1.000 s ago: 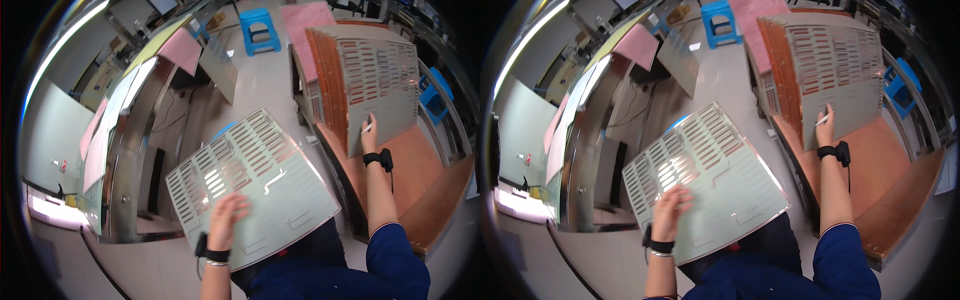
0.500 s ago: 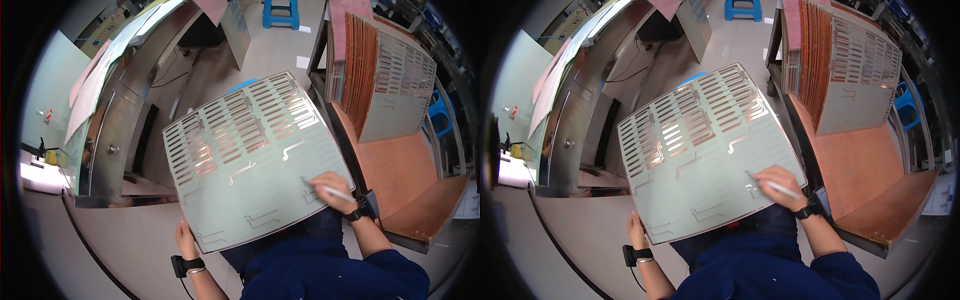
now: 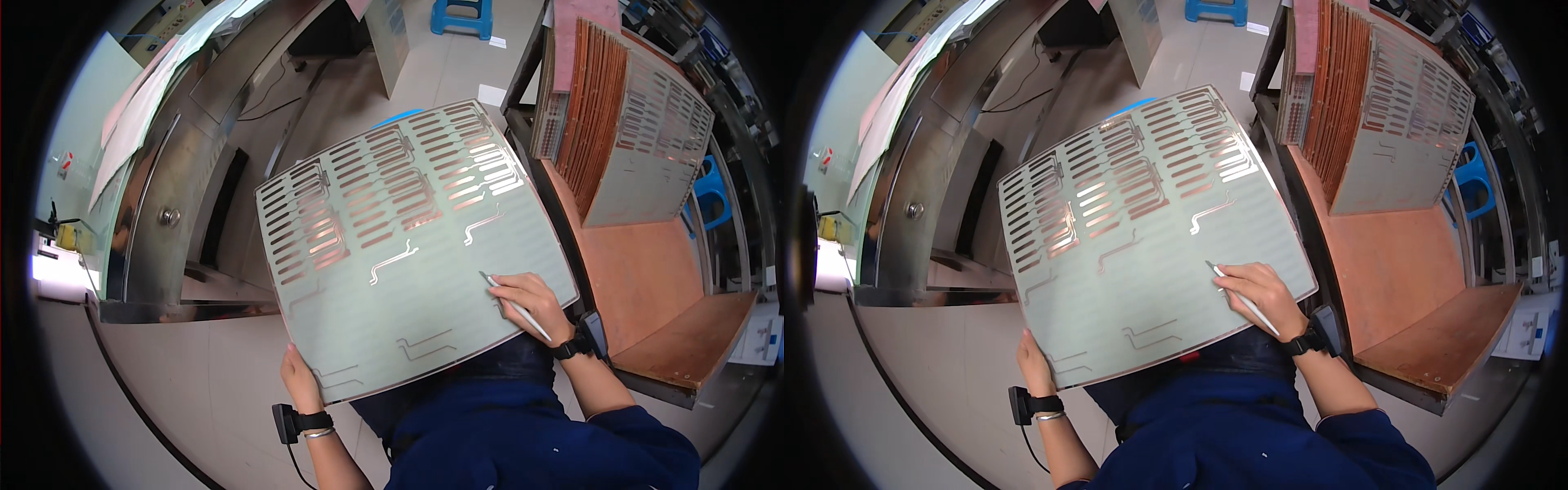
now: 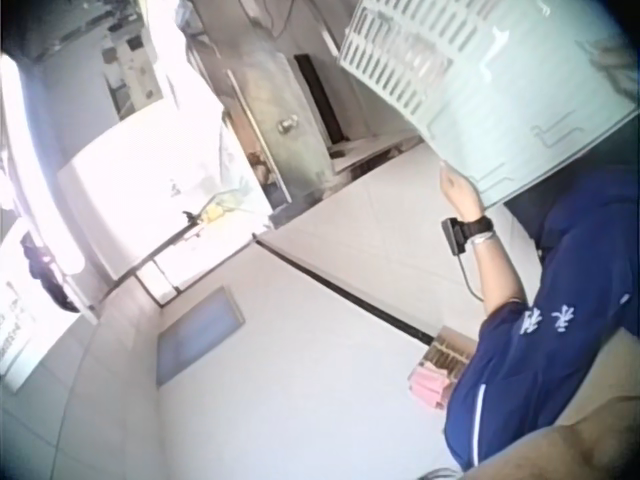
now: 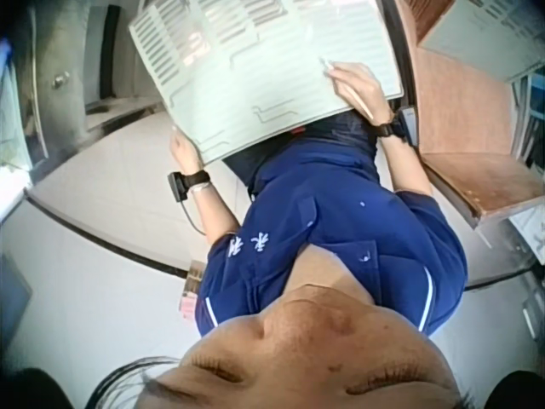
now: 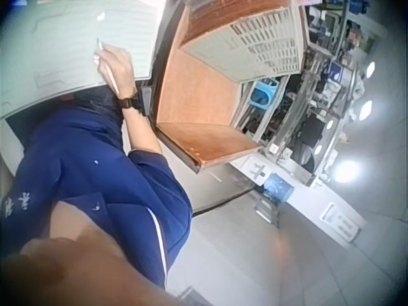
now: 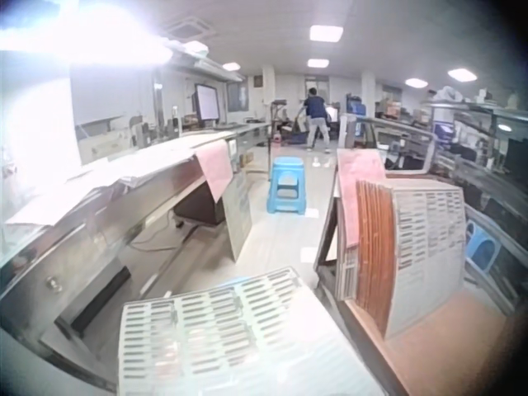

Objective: Marking or cleaning copper-colored traces on a metal component using a stylus tool.

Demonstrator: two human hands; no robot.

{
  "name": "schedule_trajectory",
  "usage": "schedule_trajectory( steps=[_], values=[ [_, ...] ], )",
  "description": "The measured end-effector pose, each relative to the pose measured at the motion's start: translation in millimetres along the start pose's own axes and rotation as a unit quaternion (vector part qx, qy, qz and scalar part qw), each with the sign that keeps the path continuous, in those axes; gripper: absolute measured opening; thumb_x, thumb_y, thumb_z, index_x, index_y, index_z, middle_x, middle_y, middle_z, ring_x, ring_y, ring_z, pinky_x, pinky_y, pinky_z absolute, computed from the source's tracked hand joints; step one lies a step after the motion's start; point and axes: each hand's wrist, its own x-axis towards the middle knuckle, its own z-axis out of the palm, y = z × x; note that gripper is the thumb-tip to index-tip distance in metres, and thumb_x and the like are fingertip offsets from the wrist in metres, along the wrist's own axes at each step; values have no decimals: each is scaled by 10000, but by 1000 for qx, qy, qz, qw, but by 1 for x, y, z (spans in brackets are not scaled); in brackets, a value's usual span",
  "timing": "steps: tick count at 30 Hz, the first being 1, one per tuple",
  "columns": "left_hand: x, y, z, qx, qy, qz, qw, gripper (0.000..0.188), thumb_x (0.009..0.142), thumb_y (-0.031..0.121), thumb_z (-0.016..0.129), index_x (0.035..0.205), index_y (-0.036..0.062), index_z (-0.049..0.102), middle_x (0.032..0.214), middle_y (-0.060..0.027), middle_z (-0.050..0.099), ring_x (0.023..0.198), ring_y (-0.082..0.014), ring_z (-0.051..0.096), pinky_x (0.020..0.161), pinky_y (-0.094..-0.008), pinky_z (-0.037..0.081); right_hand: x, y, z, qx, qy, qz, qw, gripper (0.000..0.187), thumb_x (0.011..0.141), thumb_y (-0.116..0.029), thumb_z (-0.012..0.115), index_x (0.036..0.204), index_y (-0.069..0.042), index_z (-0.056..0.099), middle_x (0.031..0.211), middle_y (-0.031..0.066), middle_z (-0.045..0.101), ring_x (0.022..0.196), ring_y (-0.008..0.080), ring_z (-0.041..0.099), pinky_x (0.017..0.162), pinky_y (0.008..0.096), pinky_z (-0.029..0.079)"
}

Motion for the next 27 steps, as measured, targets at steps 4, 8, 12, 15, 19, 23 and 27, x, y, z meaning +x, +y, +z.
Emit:
schedule_trajectory(
  steps=[4, 8, 12, 15, 19, 23, 27],
  values=[
    [0, -1, 1, 19, 6, -1, 1000, 465, 1040, 308, 394, 868, -84, 576, 782, -40, 588, 737, -113, 473, 699, -284, 423, 0, -4, -7, 4, -25, -7, 1000, 314, 722, 38, 697, 1020, -62, 707, 1062, 102, 674, 935, 250, 636, 845, 345, 483],
    [1, 2, 0, 23, -9, -12, 1000, 463, 1040, 301, 393, 871, -89, 575, 778, -47, 587, 732, -118, 468, 696, -290, 423, 5, -1, -4, 22, -13, 14, 1000, 311, 716, 38, 693, 1012, -56, 710, 1055, 104, 678, 929, 254, 637, 825, 348, 495],
    [3, -7, -4, 13, -8, -25, 1000, 465, 1040, 302, 390, 919, -100, 592, 822, -67, 619, 759, -127, 501, 729, -292, 436, 4, -2, -2, 16, -17, 15, 1000, 307, 717, 35, 693, 1008, -61, 714, 1059, 100, 680, 920, 255, 637, 814, 350, 500],
    [0, 2, 0, 8, 0, -8, 1000, 463, 1039, 302, 392, 972, -104, 605, 874, -84, 643, 798, -134, 530, 769, -293, 447, -5, -9, -3, 39, -53, -14, 998, 305, 719, 28, 696, 1005, -77, 714, 1074, 75, 683, 910, 233, 638, 821, 348, 497],
    [0, 2, 1, -3, -7, -19, 1000, 453, 1038, 297, 397, 992, -99, 611, 893, -83, 649, 823, -133, 543, 790, -290, 450, -6, -26, 9, 46, -88, -59, 993, 323, 712, 21, 706, 1009, -107, 711, 1093, 33, 685, 901, 190, 640, 833, 320, 477],
    [-1, -2, 0, -16, -4, -14, 1000, 440, 1040, 292, 396, 991, -89, 610, 892, -74, 648, 821, -125, 546, 784, -280, 450, -5, -29, 11, 37, -113, -80, 990, 338, 702, 16, 718, 1011, -119, 709, 1096, 19, 685, 901, 175, 640, 819, 299, 458],
    [-1, -1, 1, -29, -13, -28, 999, 430, 1041, 290, 399, 966, -79, 607, 865, -58, 637, 794, -114, 532, 759, -272, 446, -6, -30, 15, 32, -103, -64, 992, 328, 701, 13, 720, 1000, -121, 711, 1096, 17, 684, 905, 171, 638, 811, 302, 454]
  ],
)
